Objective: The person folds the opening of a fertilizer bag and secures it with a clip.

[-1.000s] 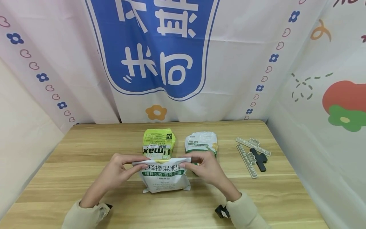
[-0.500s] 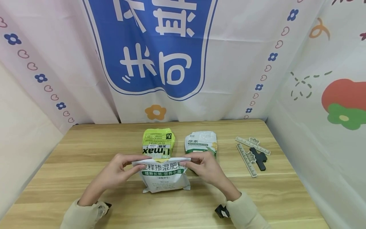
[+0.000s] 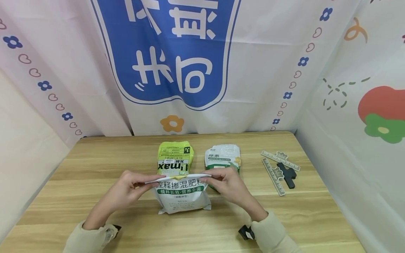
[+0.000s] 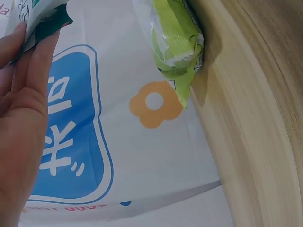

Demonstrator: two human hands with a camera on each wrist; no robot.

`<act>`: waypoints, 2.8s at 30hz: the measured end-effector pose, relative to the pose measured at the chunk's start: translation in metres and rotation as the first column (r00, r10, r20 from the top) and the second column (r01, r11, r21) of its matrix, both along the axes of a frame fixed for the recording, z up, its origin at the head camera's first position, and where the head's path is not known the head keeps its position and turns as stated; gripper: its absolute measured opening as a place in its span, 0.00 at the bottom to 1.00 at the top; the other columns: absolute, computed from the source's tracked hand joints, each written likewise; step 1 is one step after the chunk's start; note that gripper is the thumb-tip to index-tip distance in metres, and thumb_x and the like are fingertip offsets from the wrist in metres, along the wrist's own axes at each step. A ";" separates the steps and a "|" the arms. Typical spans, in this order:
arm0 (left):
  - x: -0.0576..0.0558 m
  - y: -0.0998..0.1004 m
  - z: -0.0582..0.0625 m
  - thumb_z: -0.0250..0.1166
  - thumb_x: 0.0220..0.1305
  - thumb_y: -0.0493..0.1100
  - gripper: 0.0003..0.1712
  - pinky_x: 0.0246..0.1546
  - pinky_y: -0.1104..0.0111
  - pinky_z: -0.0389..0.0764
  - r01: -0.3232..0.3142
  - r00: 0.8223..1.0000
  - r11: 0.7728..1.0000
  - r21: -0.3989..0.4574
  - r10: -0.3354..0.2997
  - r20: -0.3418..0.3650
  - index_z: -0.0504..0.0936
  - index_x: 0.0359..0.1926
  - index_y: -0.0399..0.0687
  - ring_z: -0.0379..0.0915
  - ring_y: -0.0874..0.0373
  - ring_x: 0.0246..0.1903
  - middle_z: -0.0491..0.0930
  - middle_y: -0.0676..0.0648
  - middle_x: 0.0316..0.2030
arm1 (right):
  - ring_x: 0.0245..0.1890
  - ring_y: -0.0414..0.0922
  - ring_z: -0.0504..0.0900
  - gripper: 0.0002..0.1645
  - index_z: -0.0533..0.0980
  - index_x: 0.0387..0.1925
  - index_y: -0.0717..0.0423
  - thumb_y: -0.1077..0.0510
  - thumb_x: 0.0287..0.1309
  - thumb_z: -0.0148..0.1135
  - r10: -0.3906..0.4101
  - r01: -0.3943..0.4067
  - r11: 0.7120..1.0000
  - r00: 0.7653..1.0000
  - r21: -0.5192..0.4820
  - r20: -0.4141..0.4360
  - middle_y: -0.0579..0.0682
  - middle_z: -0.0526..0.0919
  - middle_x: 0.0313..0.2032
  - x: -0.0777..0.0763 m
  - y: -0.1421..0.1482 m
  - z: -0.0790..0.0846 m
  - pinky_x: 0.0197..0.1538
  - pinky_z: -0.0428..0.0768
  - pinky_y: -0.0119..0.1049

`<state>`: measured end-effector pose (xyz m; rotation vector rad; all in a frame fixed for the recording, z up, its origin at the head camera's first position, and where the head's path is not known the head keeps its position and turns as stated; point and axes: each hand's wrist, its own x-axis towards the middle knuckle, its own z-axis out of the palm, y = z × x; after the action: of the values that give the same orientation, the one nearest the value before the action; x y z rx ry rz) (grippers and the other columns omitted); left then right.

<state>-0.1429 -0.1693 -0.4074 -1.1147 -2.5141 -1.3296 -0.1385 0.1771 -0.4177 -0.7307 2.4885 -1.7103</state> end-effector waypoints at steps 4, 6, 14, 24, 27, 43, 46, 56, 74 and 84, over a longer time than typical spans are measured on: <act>0.000 0.003 0.000 0.70 0.60 0.23 0.21 0.16 0.79 0.74 -0.011 0.998 1.000 0.010 0.011 -0.057 0.91 0.51 0.43 0.59 0.79 0.18 0.92 0.39 0.42 | 0.20 0.30 0.67 0.12 0.89 0.49 0.53 0.60 0.66 0.71 0.018 -0.018 1.000 0.999 -0.011 -0.048 0.49 0.92 0.36 0.000 0.001 0.001 0.20 0.67 0.24; 0.001 0.003 -0.001 0.70 0.59 0.21 0.22 0.16 0.80 0.73 -0.009 0.997 1.000 0.016 0.011 -0.076 0.91 0.51 0.44 0.57 0.80 0.18 0.92 0.40 0.43 | 0.19 0.29 0.65 0.13 0.88 0.51 0.55 0.62 0.66 0.71 0.044 -0.047 0.999 0.994 -0.025 -0.100 0.52 0.93 0.39 0.000 0.001 0.001 0.19 0.68 0.24; 0.001 0.003 -0.003 0.68 0.58 0.18 0.27 0.19 0.84 0.71 0.044 0.988 0.998 0.041 -0.038 -0.149 0.91 0.51 0.47 0.85 0.68 0.35 0.91 0.42 0.49 | 0.22 0.30 0.74 0.19 0.88 0.51 0.58 0.75 0.60 0.68 0.116 -0.124 0.992 0.939 -0.005 -0.323 0.61 0.92 0.46 0.000 0.006 -0.004 0.23 0.77 0.25; 0.007 0.008 -0.001 0.72 0.50 0.17 0.27 0.48 0.77 0.87 -0.008 0.928 0.999 -0.040 -0.007 -0.372 0.92 0.50 0.43 0.91 0.50 0.45 0.92 0.45 0.48 | 0.38 0.33 0.87 0.22 0.87 0.53 0.56 0.74 0.59 0.69 0.130 -0.121 0.992 0.940 0.046 -0.317 0.57 0.91 0.50 0.001 0.007 -0.005 0.29 0.83 0.27; 0.010 0.008 0.000 0.73 0.47 0.17 0.29 0.45 0.73 0.89 -0.016 0.883 0.997 -0.079 -0.023 -0.470 0.91 0.50 0.41 0.92 0.50 0.43 0.92 0.45 0.48 | 0.36 0.33 0.86 0.22 0.87 0.54 0.56 0.73 0.59 0.70 0.127 -0.108 0.992 0.928 0.071 -0.350 0.58 0.91 0.50 0.001 0.008 -0.004 0.30 0.83 0.27; 0.012 0.011 -0.008 0.63 0.40 0.13 0.36 0.29 0.82 0.80 -0.023 0.795 0.997 -0.069 -0.024 -0.606 0.90 0.51 0.40 0.92 0.51 0.39 0.92 0.44 0.46 | 0.51 0.47 0.91 0.23 0.87 0.54 0.48 0.57 0.55 0.80 -0.101 0.199 0.950 0.926 0.242 -0.364 0.47 0.92 0.52 0.002 0.059 0.008 0.58 0.89 0.44; 0.012 0.012 -0.008 0.63 0.40 0.13 0.36 0.32 0.79 0.85 -0.026 0.793 0.997 -0.068 -0.021 -0.609 0.91 0.51 0.40 0.92 0.51 0.40 0.92 0.44 0.46 | 0.48 0.48 0.91 0.19 0.88 0.53 0.48 0.56 0.58 0.78 -0.179 0.281 0.918 0.924 0.279 -0.339 0.47 0.92 0.51 0.000 0.079 0.008 0.51 0.90 0.42; 0.013 0.011 -0.008 0.64 0.45 0.15 0.34 0.38 0.74 0.90 -0.051 0.825 0.993 -0.103 -0.016 -0.565 0.90 0.52 0.43 0.92 0.52 0.42 0.92 0.46 0.48 | 0.48 0.56 0.89 0.19 0.85 0.56 0.54 0.49 0.70 0.70 -0.383 0.428 0.816 0.904 0.388 -0.191 0.56 0.91 0.52 -0.010 0.138 0.011 0.43 0.84 0.24; 0.011 0.011 -0.009 0.63 0.39 0.14 0.38 0.32 0.77 0.86 -0.034 0.777 0.996 -0.084 -0.026 -0.629 0.90 0.53 0.43 0.92 0.53 0.40 0.92 0.46 0.47 | 0.44 0.60 0.87 0.23 0.83 0.53 0.71 0.54 0.66 0.72 -0.475 0.464 0.683 0.869 0.565 -0.139 0.68 0.89 0.46 -0.030 0.186 -0.019 0.45 0.86 0.52; 0.011 0.011 -0.008 0.63 0.40 0.14 0.37 0.39 0.70 0.90 -0.029 0.766 0.996 -0.089 -0.036 -0.642 0.90 0.53 0.42 0.92 0.53 0.41 0.92 0.45 0.47 | 0.51 0.69 0.83 0.31 0.78 0.56 0.76 0.51 0.65 0.70 -0.525 0.414 0.610 0.850 0.675 -0.046 0.74 0.85 0.51 -0.035 0.192 -0.030 0.51 0.82 0.63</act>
<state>-0.1322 -0.1585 -0.4153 -1.3099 -2.0570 -0.6486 -0.1737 0.3692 -0.4474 0.1541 3.0193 -0.7177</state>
